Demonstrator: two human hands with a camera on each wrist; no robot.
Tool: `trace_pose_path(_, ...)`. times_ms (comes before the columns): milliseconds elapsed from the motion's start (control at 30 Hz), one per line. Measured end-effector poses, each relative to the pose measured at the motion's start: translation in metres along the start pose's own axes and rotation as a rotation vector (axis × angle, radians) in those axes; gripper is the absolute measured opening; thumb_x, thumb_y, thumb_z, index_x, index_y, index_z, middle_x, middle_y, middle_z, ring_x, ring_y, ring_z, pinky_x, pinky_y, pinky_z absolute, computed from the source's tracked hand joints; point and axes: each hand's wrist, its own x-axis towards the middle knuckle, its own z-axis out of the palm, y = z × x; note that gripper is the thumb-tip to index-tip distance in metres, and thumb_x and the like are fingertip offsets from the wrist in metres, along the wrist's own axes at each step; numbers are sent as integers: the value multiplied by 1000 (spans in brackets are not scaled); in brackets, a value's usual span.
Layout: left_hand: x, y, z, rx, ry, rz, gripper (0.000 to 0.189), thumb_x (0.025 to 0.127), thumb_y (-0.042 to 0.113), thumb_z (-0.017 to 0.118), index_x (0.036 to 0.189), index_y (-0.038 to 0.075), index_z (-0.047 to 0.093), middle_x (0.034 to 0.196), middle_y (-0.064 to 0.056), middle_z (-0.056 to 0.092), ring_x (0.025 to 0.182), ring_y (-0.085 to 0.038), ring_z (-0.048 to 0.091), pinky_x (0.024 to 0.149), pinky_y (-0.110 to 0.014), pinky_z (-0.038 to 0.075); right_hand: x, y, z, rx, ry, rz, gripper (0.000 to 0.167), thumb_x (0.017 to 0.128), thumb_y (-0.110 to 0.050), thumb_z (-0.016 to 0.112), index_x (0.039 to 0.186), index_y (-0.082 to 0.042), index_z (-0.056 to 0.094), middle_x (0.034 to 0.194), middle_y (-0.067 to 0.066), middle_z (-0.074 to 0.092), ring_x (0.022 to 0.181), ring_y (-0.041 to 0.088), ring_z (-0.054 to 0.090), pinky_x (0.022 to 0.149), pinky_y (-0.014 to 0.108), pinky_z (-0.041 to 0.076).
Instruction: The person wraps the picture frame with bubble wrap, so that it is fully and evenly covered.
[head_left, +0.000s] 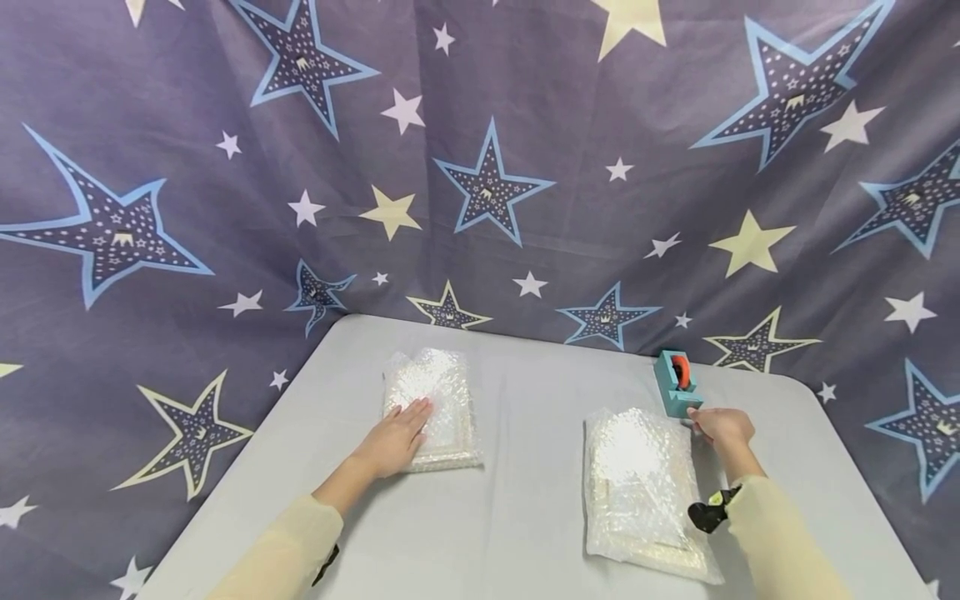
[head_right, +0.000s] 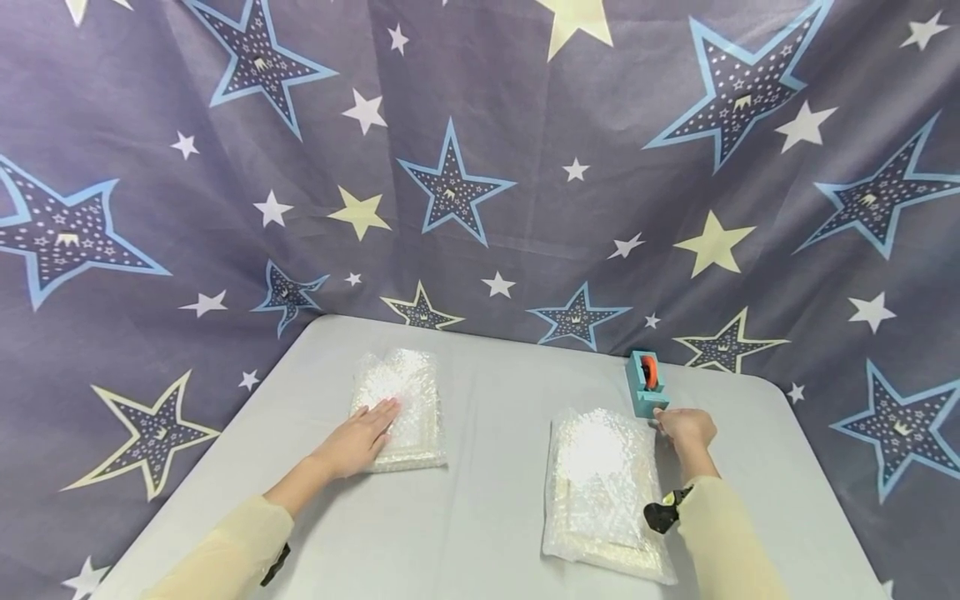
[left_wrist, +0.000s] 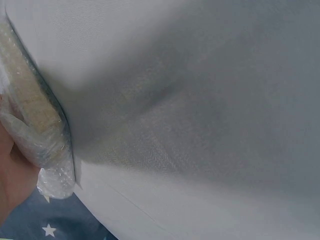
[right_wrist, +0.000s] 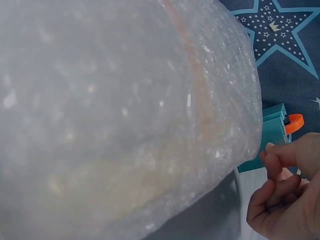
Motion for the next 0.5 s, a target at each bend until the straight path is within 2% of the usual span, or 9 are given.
trace_pose_path(133,0,2,-2,-3,-10,1,51,99,19,45,144,-4,38,152,-20,39,142,-36,37,119,-55,28,0,1,-1,-61,0,-44,37,90,-33,63,64,-8,69,50,-3,53,51,12,48,48,24,40)
trace_pose_path(300,0,2,-2,5,-7,5,50,99,18,45,144,-4,38,151,-20,39,142,-36,37,118,-55,28,-1,4,-1,-52,1,-73,36,90,-31,63,63,-8,69,54,-1,57,54,14,48,47,25,42)
trace_pose_path(500,0,2,-3,1,-1,17,51,99,19,46,143,-5,39,151,-21,40,141,-36,38,118,-55,29,-1,4,0,-85,17,-87,37,90,-30,63,61,-8,68,51,-2,52,52,13,48,46,24,41)
